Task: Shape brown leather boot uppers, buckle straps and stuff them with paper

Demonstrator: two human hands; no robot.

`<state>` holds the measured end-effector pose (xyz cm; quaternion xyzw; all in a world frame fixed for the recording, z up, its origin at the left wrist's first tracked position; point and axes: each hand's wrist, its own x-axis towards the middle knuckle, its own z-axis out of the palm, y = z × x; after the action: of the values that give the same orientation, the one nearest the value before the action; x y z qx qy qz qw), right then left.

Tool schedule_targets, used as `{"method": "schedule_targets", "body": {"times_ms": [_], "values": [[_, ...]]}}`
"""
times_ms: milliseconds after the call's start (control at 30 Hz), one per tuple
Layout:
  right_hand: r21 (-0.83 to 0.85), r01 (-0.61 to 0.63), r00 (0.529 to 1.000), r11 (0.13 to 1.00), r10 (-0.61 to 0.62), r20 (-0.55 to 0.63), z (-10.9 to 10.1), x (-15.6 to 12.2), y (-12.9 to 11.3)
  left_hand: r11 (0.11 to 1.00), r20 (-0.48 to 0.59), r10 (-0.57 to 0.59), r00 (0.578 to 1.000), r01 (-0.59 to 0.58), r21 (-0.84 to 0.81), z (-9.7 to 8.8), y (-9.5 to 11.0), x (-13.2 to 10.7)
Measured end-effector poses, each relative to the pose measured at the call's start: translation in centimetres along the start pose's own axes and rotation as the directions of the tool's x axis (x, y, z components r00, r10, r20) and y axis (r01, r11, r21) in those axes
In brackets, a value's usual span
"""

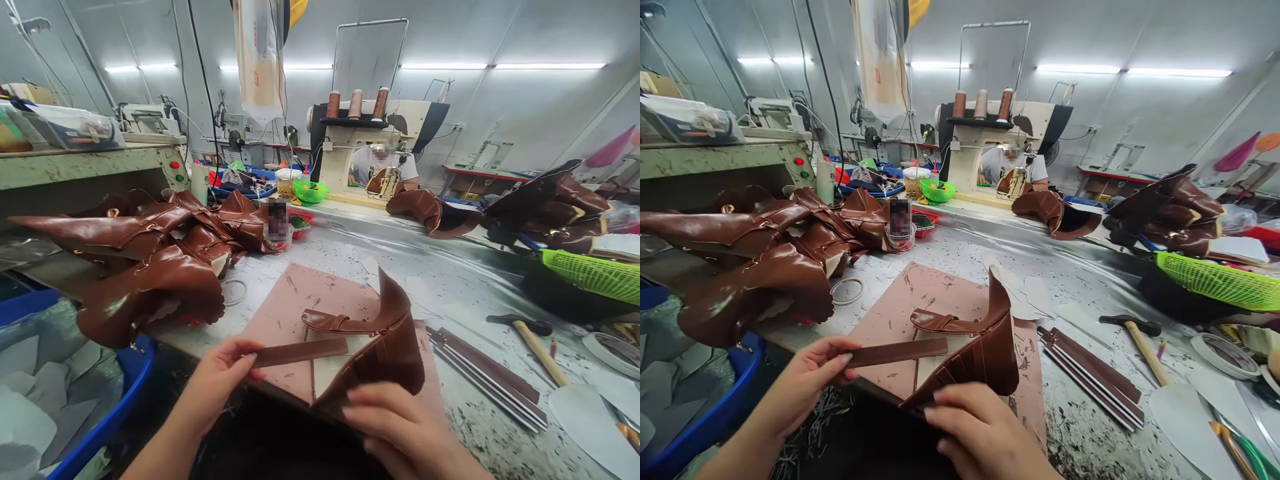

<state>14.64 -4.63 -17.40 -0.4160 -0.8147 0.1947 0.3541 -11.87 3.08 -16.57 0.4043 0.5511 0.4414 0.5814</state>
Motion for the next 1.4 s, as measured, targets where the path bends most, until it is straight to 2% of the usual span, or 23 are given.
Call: {"method": "schedule_targets", "body": {"times_ms": [33,100,167,333,533,700,933,1167,1267,1400], "values": [[-0.153,0.091,0.996,0.984,-0.094,-0.011,0.4,1.3,0.2,1.000,0.025,-0.023,0.999,0.023,0.001,0.6,-0.7,0.1],[-0.375,0.175,0.982,0.910,-0.189,0.000,1.1,3.6,0.7,0.997,0.052,-0.075,0.996,0.076,-0.023,2.0,-2.0,0.1],[-0.452,0.184,0.982,0.873,-0.186,0.041,1.6,5.0,1.0,0.988,0.073,-0.129,0.989,0.134,-0.077,3.2,-2.8,-0.1],[-0.359,0.101,0.980,0.928,-0.031,0.196,1.3,5.7,0.7,0.962,0.169,-0.157,0.973,0.189,-0.196,5.3,-3.5,-0.9],[-0.267,-0.032,0.987,0.963,0.072,0.142,1.2,5.9,0.0,0.929,0.263,-0.145,0.954,0.223,-0.296,5.7,-3.3,-1.5],[-0.276,-0.059,0.984,0.959,0.103,0.146,1.5,6.2,0.0,0.934,0.299,-0.127,0.946,0.216,-0.286,5.6,-3.4,-1.5],[-0.314,-0.066,0.985,0.947,0.112,0.133,1.7,6.4,0.0,0.952,0.339,-0.042,0.940,0.140,-0.271,5.8,-3.9,-1.6],[-0.315,-0.055,0.993,0.948,0.086,0.086,2.0,6.1,0.2,0.976,0.268,-0.013,0.963,0.071,-0.207,6.3,-4.1,-1.4],[-0.315,-0.040,0.994,0.948,0.070,0.085,1.1,6.1,0.4,0.961,0.245,-0.034,0.969,0.099,-0.257,6.5,-4.5,-1.7],[-0.336,-0.059,0.983,0.940,0.113,0.144,-0.3,6.0,0.5,0.921,0.286,-0.075,0.955,0.176,-0.348,6.2,-4.7,-1.8]]}}
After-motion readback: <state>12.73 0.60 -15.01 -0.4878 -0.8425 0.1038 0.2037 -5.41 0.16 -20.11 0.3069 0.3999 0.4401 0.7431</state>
